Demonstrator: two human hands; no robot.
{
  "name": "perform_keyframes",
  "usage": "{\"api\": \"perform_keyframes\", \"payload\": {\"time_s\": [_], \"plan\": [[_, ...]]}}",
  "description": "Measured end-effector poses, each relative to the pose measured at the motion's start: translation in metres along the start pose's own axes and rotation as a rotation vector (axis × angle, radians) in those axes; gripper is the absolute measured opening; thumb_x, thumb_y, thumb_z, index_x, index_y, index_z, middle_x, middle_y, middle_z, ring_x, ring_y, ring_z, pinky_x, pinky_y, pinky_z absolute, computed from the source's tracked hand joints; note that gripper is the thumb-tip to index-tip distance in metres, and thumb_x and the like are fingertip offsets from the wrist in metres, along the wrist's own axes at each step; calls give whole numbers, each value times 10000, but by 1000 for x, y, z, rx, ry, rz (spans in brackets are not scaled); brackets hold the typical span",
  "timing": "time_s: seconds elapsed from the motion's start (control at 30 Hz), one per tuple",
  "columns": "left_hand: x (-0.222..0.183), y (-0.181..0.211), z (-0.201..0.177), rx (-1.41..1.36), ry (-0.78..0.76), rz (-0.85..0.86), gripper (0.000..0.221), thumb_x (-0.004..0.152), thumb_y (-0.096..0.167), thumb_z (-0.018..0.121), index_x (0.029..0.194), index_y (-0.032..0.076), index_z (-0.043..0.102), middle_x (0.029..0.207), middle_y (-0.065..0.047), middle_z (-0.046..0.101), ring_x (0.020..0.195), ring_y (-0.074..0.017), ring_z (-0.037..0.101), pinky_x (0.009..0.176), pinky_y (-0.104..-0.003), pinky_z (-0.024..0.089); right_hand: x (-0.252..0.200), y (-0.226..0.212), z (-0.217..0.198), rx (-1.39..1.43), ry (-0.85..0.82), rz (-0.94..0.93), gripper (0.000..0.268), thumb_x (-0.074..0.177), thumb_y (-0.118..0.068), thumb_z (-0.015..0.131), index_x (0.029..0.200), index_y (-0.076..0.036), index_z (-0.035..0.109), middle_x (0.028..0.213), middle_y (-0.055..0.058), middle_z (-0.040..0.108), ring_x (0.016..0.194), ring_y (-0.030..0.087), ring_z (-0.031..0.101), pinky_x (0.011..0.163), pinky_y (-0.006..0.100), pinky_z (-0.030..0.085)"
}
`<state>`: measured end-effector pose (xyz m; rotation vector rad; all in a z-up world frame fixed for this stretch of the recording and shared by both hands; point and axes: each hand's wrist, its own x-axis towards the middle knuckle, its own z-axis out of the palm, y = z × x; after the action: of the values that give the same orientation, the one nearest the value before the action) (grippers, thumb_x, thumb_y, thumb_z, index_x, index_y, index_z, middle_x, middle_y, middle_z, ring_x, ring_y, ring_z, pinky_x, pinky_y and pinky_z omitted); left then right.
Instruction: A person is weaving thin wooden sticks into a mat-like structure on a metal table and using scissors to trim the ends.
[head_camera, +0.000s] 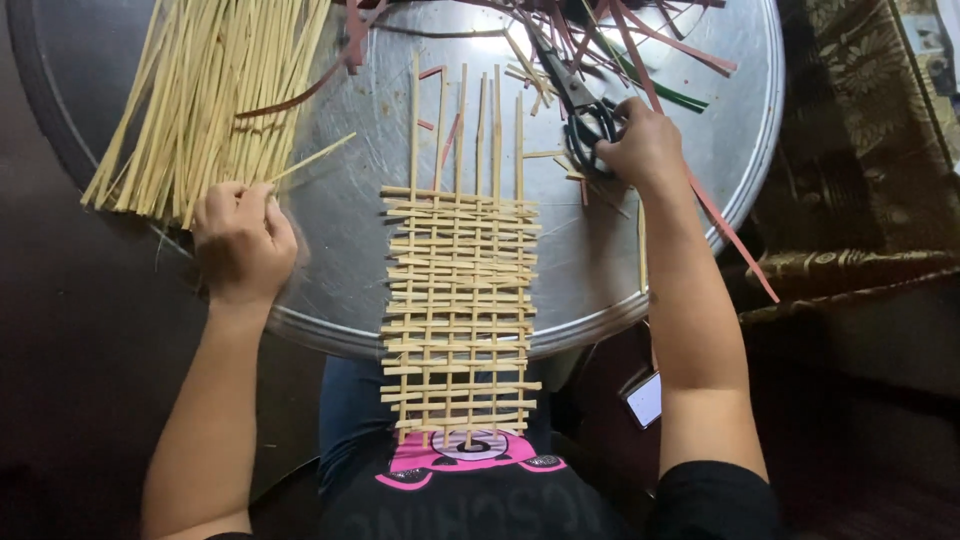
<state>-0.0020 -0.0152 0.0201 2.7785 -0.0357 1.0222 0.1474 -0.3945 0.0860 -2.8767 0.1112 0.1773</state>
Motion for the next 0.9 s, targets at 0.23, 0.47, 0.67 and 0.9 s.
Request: {"api": "perform_keyframes", "payload": {"time_s": [0.23, 0.47, 0.67, 0.9], "plan": [[5, 6, 2, -97, 29, 35, 122, 823, 93, 576, 873, 0, 637, 881, -134, 501, 788, -259, 480, 693, -375, 428, -16, -11, -17, 34, -79, 20, 466, 662, -144, 585, 1102, -26, 484, 1027, 153, 532, 909, 292, 496, 708, 377, 440], [79, 107, 26, -397, -260, 431, 139, 758, 189, 630, 765, 51, 631, 792, -116, 582, 748, -233, 537, 652, -336, 456, -45, 63, -22, 955, 2, -41, 363, 619, -92, 599, 962, -2, 520, 766, 75, 505, 570, 134, 484, 438, 208, 399], [131, 199, 140, -284, -551, 479, 281, 721, 355, 592, 860, 112, 626, 836, -118, 530, 778, -306, 499, 626, -419, 438, -79, 89, 7, 1409, 253, -38, 204, 614, -54, 642, 788, -51, 536, 592, 24, 473, 475, 87, 467, 420, 177, 390], [126, 239, 188, -283, -496, 442, 138, 743, 93, 465, 762, 31, 588, 862, -128, 523, 785, -321, 480, 631, -428, 429, -104, 77, 31, 1376, 274, 31, 228, 648, -120, 587, 854, -38, 537, 669, 30, 561, 473, 95, 492, 431, 192, 400]]}}
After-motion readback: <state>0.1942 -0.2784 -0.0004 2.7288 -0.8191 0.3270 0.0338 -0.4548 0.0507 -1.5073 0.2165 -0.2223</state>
